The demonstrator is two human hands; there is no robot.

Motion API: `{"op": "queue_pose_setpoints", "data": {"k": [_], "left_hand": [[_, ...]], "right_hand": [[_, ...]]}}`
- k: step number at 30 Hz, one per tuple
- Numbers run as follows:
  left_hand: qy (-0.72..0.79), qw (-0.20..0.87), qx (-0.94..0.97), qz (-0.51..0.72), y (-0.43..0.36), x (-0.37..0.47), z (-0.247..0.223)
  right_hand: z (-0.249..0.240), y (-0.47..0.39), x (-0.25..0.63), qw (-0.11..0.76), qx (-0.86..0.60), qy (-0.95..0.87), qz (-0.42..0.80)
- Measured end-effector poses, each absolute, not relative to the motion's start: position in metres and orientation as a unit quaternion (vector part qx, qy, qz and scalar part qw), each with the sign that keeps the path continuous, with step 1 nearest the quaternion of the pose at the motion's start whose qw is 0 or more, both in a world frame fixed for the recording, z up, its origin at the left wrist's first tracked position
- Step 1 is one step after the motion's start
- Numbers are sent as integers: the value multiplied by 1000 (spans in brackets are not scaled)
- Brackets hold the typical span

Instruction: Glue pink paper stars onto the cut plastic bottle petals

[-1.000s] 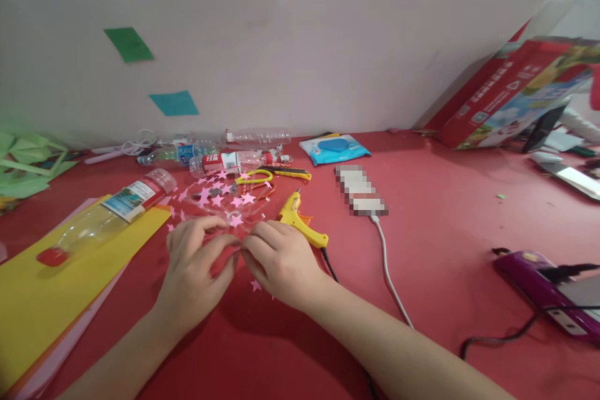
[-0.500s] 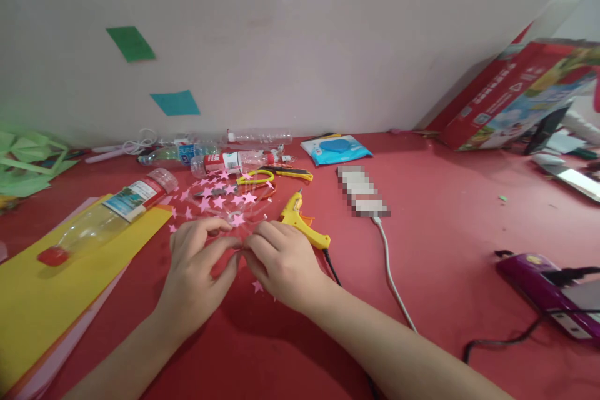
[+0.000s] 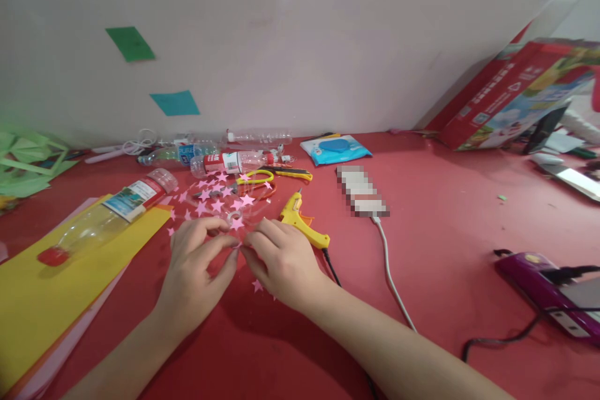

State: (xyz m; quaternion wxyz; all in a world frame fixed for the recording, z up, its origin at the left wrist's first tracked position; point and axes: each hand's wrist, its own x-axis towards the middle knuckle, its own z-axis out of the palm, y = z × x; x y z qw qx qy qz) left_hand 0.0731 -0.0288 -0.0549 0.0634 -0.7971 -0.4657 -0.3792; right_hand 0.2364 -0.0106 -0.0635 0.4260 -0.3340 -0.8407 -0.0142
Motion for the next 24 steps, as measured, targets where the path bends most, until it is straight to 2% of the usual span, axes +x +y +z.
{"op": "queue_pose_setpoints", "data": {"k": [24], "left_hand": [[-479,25,-788,-386,-24,68,-53]], "right_hand": [[-60,-14,239,426,-333,-841,15]]}}
